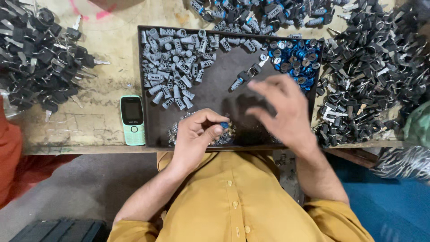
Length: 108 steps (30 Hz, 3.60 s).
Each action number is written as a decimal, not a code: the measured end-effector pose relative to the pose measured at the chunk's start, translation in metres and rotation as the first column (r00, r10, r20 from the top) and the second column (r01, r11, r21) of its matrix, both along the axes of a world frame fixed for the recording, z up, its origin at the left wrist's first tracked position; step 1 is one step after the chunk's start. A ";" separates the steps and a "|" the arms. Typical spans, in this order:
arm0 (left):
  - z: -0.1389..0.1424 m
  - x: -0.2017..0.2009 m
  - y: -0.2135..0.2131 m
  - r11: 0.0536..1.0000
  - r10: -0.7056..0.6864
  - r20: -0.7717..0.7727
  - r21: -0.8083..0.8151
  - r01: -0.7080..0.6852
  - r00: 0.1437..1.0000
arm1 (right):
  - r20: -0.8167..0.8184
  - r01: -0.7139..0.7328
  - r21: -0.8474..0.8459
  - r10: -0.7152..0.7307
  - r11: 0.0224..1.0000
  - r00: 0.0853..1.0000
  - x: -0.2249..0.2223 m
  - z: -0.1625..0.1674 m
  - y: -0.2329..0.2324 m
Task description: The person sits at a workbench and assembles small metal lock components by hand. They pick gray and blue cylindrical parts from a tray, fit pieces together between the fingers, and place the assembled parts back onto the tray, repeating the process with new components.
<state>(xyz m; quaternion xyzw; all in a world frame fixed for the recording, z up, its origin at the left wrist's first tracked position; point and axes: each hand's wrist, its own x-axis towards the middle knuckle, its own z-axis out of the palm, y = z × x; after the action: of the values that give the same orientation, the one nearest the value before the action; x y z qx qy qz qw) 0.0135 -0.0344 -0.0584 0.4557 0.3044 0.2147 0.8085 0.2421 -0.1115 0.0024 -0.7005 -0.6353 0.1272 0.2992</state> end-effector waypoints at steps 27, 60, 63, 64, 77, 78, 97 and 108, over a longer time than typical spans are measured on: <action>0.044 0.006 0.024 0.556 -0.091 -0.029 0.828 0.075 0.995 | -0.315 -0.087 -0.005 0.081 0.996 0.946 -0.041 0.016 -0.032; 0.026 -0.029 0.017 0.795 0.272 -0.049 0.574 -0.196 0.961 | 0.122 -0.102 -0.143 0.120 0.984 0.985 -0.058 -0.019 0.025; 0.031 -0.020 0.016 0.806 0.211 -0.095 0.580 -0.118 0.973 | 0.117 -0.084 -0.139 0.101 0.987 0.988 -0.053 -0.022 0.026; 0.033 -0.019 0.014 0.804 0.194 -0.112 0.587 -0.092 0.975 | 0.075 -0.040 -0.092 0.047 0.995 0.996 -0.055 -0.021 0.024; 0.009 0.005 -0.007 0.962 -0.268 0.062 -0.029 0.270 0.961 | -0.180 0.068 0.352 -0.004 0.933 0.984 -0.072 -0.030 -0.051; 0.008 0.009 -0.012 0.957 -0.284 0.056 -0.045 0.287 0.957 | -0.175 0.092 0.365 -0.029 0.927 0.984 -0.071 -0.032 -0.055; 0.003 0.016 -0.024 0.968 -0.182 -0.006 0.174 0.180 0.983 | 0.285 0.302 -0.057 -0.275 0.951 0.918 -0.006 -0.037 -0.060; 0.008 0.016 -0.021 0.955 -0.228 0.005 0.196 0.223 0.974 | 0.279 0.308 -0.023 -0.290 0.951 0.915 -0.007 -0.037 -0.049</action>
<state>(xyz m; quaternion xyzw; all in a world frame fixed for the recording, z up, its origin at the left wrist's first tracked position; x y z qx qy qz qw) 0.0299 -0.0550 -0.0504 0.5610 0.2170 0.1560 0.7835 0.2349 -0.1608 -0.0345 -0.8097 -0.5512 0.0032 0.2013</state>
